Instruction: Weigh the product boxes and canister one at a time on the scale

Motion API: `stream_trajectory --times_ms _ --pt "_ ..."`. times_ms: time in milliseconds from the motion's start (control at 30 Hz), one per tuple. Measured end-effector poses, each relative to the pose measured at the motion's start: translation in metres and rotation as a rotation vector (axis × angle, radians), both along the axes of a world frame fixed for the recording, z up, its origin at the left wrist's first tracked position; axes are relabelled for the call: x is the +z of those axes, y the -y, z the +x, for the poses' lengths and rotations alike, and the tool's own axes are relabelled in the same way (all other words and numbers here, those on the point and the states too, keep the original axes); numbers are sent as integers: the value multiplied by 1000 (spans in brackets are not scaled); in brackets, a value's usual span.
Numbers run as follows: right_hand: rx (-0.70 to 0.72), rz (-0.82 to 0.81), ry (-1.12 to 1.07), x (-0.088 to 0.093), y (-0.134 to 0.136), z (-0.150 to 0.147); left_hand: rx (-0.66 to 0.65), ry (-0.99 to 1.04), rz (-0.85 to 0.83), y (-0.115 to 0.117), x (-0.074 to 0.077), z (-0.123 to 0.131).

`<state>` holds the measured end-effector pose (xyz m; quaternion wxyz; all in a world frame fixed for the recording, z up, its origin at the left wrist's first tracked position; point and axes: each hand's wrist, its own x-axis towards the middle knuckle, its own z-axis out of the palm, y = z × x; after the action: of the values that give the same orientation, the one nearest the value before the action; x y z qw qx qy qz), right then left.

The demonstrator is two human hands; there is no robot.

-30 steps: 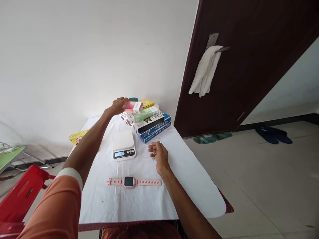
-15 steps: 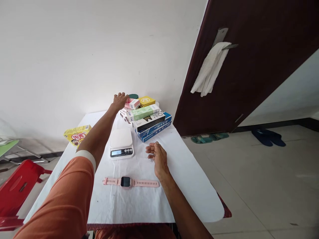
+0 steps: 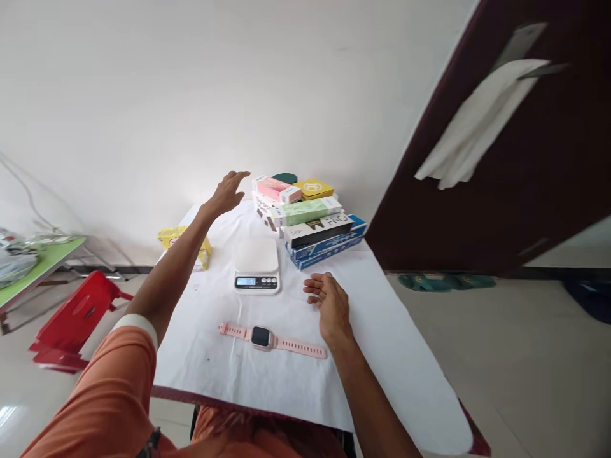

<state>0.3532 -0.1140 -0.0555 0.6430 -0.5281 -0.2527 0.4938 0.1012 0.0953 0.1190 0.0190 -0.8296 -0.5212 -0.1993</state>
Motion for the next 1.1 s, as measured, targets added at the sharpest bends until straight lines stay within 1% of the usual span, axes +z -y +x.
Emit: stream_trajectory --times_ms 33,67,133,200,233,300,333,400,467,533,600,667,733,800,867,967,1033,1100 --pt "2 -2 3 -1 0 -1 45 16 -7 13 -2 -25" --pt "4 -4 7 -1 0 -2 117 37 -12 28 -5 -49" --pt "13 -4 25 -3 -1 -5 314 94 0 59 -17 -92" --pt "18 -6 56 -7 -1 -9 532 157 38 88 -37 -118" --pt "19 -7 77 -9 -1 -12 629 184 47 101 -50 -124" --pt "17 4 133 -12 0 -16 775 226 7 122 -79 -123" --pt "17 14 167 -13 1 -18 823 243 -41 129 -95 -117" --pt "31 30 221 -14 2 -21 876 274 -146 138 -122 -103" --pt "68 16 243 -12 1 -22 897 306 -220 140 -143 -90" --pt "118 -16 256 -9 -3 -21 905 324 -250 138 -155 -84" --pt "173 -19 287 -7 -9 -21 913 320 -241 134 -160 -85" --pt "222 16 320 -7 -15 -21 925 309 -213 134 -161 -88" --pt "251 61 349 -9 -20 -22 927 309 -203 139 -160 -92" --pt "250 94 379 -12 -23 -24 908 327 -204 151 -157 -93" --pt "248 121 411 -13 -23 -25 853 349 -190 167 -151 -90" --pt "253 157 436 -12 -22 -25 724 374 -129 184 -135 -75" --pt "250 168 430 -12 -20 -24 643 380 -100 183 -123 -58" --pt "250 175 418 -11 -19 -24 575 369 -95 172 -113 -37"
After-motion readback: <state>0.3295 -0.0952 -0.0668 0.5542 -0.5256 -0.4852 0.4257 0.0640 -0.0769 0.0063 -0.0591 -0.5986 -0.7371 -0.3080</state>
